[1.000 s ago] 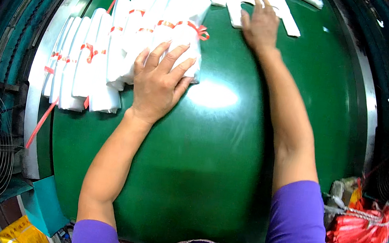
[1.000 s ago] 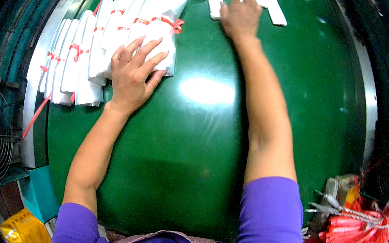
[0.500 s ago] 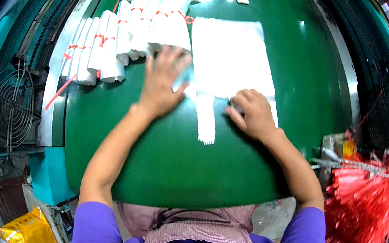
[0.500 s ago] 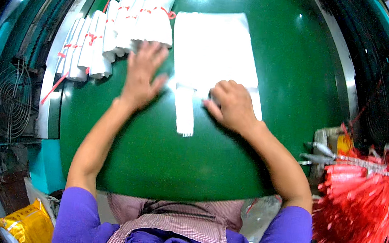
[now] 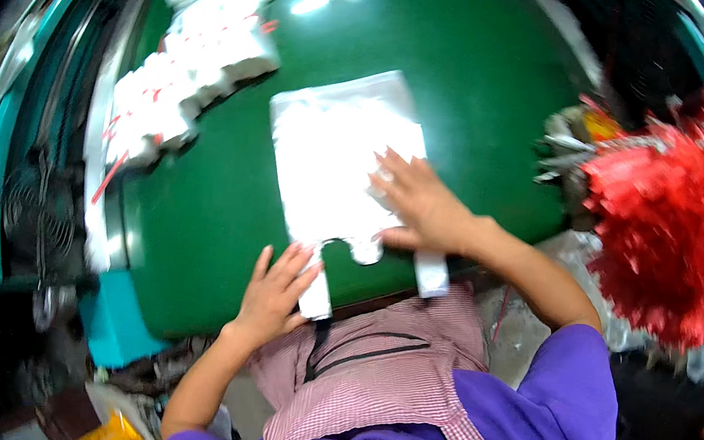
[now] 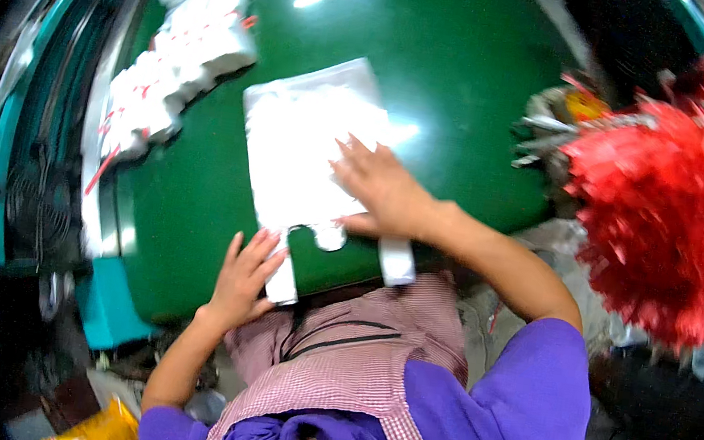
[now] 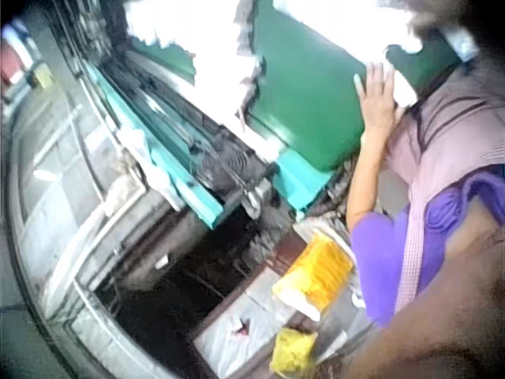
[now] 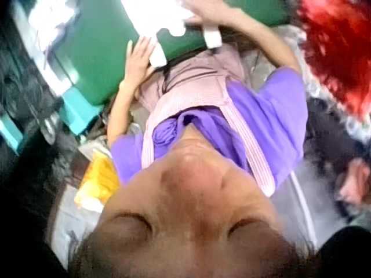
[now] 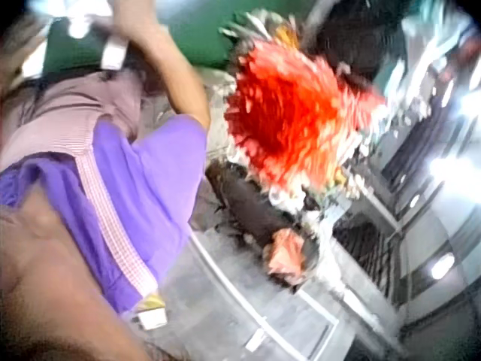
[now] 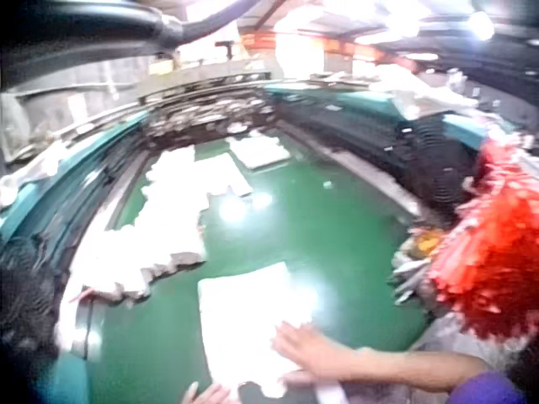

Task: The person folds white rectangular items on a green table, wraps them with red plastic strips, and ties them into bundles. The person places the finished bundles into a white sack and continues the process with new items.

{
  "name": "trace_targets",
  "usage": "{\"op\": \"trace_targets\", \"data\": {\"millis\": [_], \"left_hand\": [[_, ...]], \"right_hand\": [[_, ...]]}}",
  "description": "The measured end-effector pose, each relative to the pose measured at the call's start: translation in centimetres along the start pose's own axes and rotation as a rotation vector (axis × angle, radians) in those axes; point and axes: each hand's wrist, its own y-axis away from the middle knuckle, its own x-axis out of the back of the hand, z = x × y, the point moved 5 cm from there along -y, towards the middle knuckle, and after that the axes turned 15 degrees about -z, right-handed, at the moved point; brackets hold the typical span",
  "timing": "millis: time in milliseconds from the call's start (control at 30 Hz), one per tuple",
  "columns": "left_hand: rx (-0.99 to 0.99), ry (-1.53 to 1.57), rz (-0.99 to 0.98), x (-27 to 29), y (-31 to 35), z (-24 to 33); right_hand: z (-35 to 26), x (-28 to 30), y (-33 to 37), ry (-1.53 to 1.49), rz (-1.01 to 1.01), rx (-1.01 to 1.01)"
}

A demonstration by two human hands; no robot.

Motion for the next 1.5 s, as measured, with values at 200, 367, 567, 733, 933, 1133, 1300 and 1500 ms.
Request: {"op": "trace_targets", "data": {"millis": [200,367,567,733,933,1133,1300,1500], "left_hand": [[-0.16,-0.093,0.333,1.0,-1.4,-0.4],[-0.071,0.435,0.273,4.0,-5.6,-1.0],[0.0,0.037,0.132,3.4,-13.0,-1.5],[-0.019,-0.039,0.446,3.8,-10.0,0.1],[-0.251,-0.235,0.376,1.8,-6.6,4.7],[0.182,0.273,0.023,3.6,-12.0,-2.1],[0.12,0.254,0.306,7.6,-12.8,-2.7],[0.223,0.709,0.518,6.0,-5.4,-8.1]], "right_hand": [[-1.3,-2.3,10.0,0.096,-0.162,0.087],[-0.8,-1.9,9.7,-0.169,0.069,0.201],[-0.5,-0.3,2.8,-0.647,0.191,0.077],[-1.4,-1.6,-1.1,-0.34,0.011,-0.18],[-2.5,-4.3,0.0,0.102,0.186,-0.017],[0.3,1.2,-0.1,-0.206,0.114,-0.094],[0.2,-1.2,-0.9,-0.015,0.152,-0.041],[1.0,-3.1,-1.5,-0.169,0.191,-0.014]]}}
